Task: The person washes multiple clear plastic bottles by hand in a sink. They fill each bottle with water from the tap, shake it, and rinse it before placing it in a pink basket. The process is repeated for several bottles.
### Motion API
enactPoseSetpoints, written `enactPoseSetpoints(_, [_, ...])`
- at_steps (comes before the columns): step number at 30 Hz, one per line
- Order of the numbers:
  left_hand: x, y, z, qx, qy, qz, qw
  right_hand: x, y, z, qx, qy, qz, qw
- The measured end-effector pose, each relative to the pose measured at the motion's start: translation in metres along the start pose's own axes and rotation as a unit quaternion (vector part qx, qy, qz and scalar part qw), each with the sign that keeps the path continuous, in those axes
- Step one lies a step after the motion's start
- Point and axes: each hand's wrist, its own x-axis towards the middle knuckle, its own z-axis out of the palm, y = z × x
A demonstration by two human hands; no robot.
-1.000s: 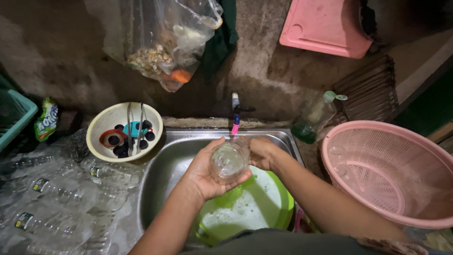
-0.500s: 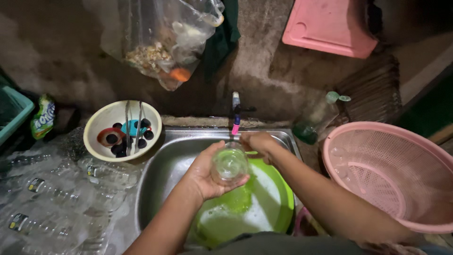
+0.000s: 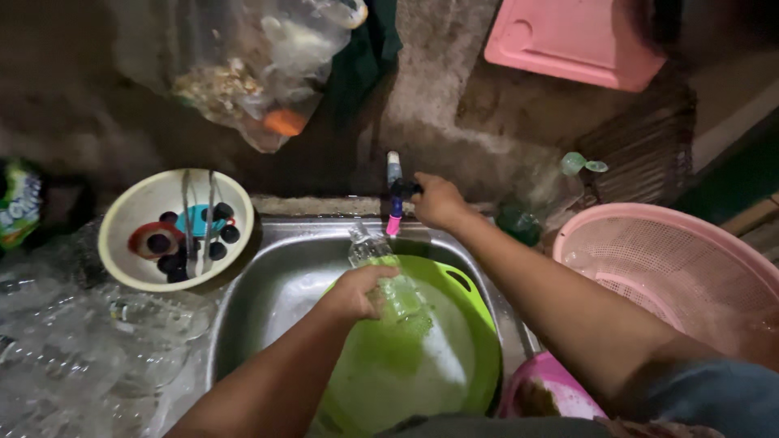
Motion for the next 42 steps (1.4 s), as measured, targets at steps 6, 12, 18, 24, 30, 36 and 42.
enactPoseSetpoints(6, [0.040, -0.003, 0.002, 0.008, -0.065, -0.002, 0.998, -0.019, -0.011, -0.001, -0.048, -0.008, 0.019, 0.999])
enactPoseSetpoints(12, [0.076, 0.004, 0.003, -0.010, -0.111, 0.006, 0.994, -0.033, -0.028, -0.010, -0.040, 0.000, 0.038, 0.998])
enactPoseSetpoints(18, [0.071, 0.008, 0.013, 0.009, -0.036, 0.069, 0.997, -0.031, -0.007, 0.008, 0.022, 0.064, 0.009, 0.998])
enactPoseSetpoints(24, [0.021, 0.022, 0.019, -0.060, 0.231, 0.115, 0.964, -0.044, 0.012, 0.050, 0.181, -0.091, 0.244, 0.948])
enactPoseSetpoints(30, [0.034, 0.027, 0.007, -0.165, 0.214, 0.140, 0.953, -0.068, 0.011, 0.092, 0.474, -0.256, 0.351, 0.766])
enactPoseSetpoints(36, [0.036, 0.027, -0.013, -0.036, 0.065, 0.090, 0.993, -0.064, 0.005, 0.068, 0.399, -0.291, 0.352, 0.795])
enactPoseSetpoints(42, [0.020, 0.026, 0.022, -0.042, -0.064, 0.030, 0.997, -0.062, -0.003, 0.007, 0.178, -0.249, 0.332, 0.892])
